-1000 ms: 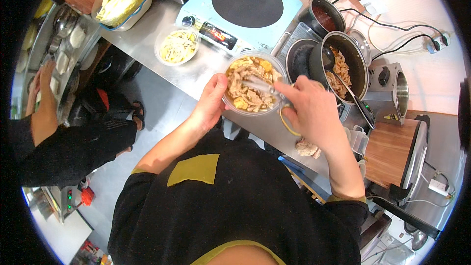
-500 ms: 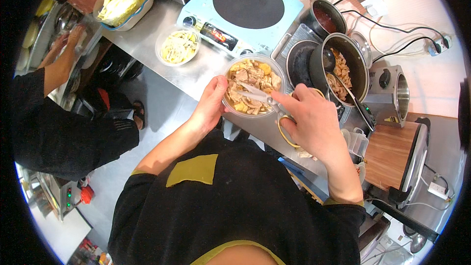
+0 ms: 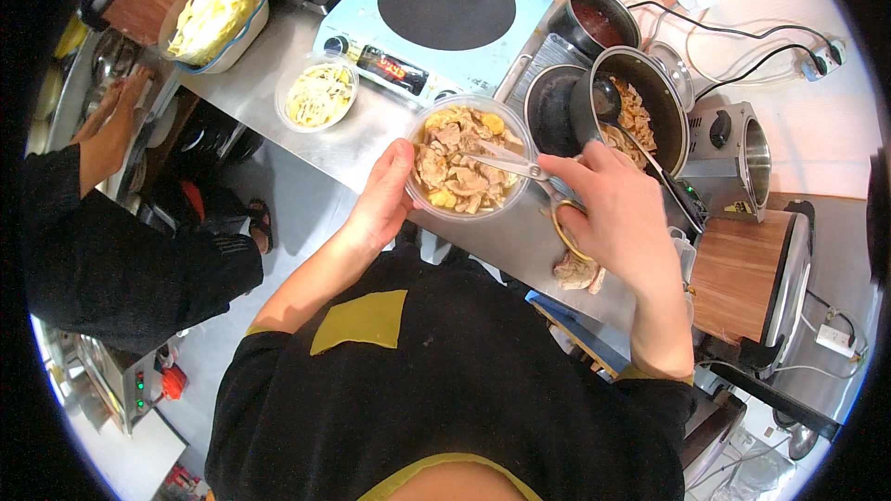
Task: The person assembles noodle bowls by scooping cooked meat and broth from pots into plastic containers, adding peanuts and other toppings, then sealing the containers with lids. The person uses a ladle and tongs to transfer ingredients and places the finished bowls on a counter.
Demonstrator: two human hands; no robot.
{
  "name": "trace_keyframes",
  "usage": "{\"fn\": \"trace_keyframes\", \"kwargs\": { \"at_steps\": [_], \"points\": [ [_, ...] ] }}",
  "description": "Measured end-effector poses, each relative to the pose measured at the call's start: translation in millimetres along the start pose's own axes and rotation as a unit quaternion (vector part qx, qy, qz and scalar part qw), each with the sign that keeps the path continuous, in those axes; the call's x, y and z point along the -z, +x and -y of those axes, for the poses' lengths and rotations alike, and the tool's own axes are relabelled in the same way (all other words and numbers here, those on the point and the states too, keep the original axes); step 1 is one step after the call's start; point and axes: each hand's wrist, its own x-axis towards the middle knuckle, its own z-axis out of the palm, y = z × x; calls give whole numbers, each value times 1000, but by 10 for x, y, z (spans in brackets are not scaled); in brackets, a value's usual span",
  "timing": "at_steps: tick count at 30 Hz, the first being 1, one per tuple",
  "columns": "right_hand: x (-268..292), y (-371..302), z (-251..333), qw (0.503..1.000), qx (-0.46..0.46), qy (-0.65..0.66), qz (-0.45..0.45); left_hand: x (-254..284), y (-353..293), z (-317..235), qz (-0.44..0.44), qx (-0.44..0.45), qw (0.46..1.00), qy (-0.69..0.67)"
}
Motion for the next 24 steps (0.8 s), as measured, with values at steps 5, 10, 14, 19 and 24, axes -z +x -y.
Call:
{"fn": "trace_keyframes", "kwargs": {
  "at_steps": [5, 10, 14, 19, 24],
  "points": [
    [21, -242, -13, 998, -27, -31, 42, 62, 90, 52, -4, -19, 1000, -9],
    [100, -300, 107, 1000, -19, -16, 10, 48, 90, 63, -18, -10, 1000, 9],
    [-125, -262, 118, 999, -14, -29, 4, -42, 60, 36, -6, 1, 1000, 6],
    [-64, -351, 31, 999, -29, -17, 8, -84, 46, 27, 7, 3, 1000, 1],
    [-96, -439, 17, 999, -26, 10, 30, -138, 69, 39, 30, 13, 999, 22]
  ]
}}
